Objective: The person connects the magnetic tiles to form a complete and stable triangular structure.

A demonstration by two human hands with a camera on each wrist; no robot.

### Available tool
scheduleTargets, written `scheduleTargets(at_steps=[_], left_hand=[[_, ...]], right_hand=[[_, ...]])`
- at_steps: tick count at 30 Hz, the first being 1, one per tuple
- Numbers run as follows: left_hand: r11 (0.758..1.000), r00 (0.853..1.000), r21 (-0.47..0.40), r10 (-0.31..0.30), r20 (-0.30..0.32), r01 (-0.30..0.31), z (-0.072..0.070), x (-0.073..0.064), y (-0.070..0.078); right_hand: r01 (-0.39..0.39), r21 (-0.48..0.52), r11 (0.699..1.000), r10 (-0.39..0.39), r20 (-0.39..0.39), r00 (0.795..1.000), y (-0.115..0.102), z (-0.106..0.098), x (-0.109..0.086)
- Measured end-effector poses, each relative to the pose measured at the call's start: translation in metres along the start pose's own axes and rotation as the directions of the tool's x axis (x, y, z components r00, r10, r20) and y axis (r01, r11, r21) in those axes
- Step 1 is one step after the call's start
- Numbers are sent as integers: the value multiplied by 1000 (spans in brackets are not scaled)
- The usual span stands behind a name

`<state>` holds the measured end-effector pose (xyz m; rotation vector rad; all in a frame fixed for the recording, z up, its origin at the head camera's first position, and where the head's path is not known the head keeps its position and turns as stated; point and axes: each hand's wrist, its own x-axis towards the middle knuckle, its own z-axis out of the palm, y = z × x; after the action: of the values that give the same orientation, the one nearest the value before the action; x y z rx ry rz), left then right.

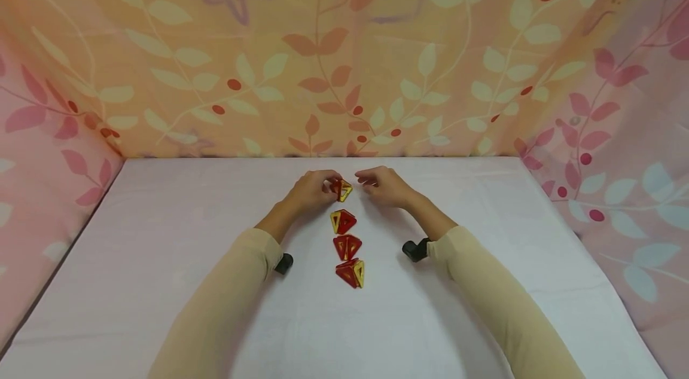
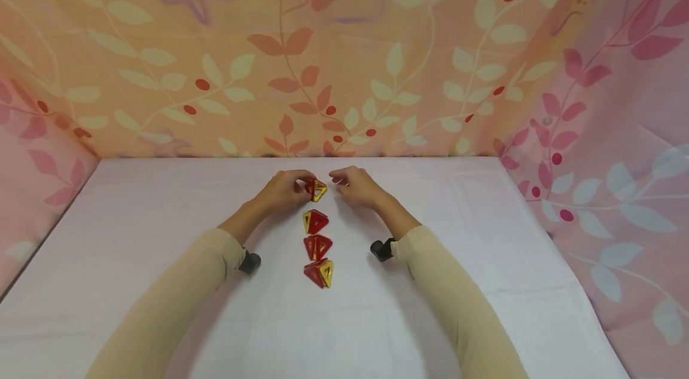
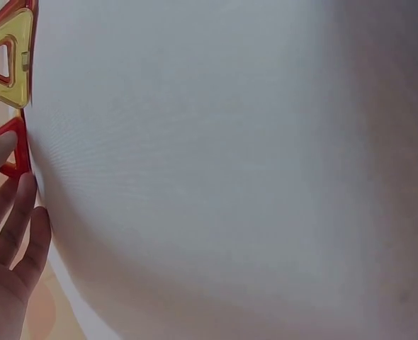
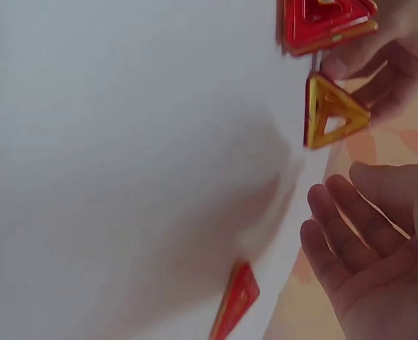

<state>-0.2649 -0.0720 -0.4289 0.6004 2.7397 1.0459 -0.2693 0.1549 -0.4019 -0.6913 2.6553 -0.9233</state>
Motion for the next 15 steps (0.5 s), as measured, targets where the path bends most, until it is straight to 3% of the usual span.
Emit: scheduleTargets(at_steps=[9,15], left_hand=[[1000,1000,-9,-22,-11,22,4,-3,-2],[998,998,-20,-55,-8,54,6,-3,-3]], right_hand=[[-41,-52,998,41,-4,999,34,-31,-30],[-73,-28,997,72,-37,997,61,-38,-47]])
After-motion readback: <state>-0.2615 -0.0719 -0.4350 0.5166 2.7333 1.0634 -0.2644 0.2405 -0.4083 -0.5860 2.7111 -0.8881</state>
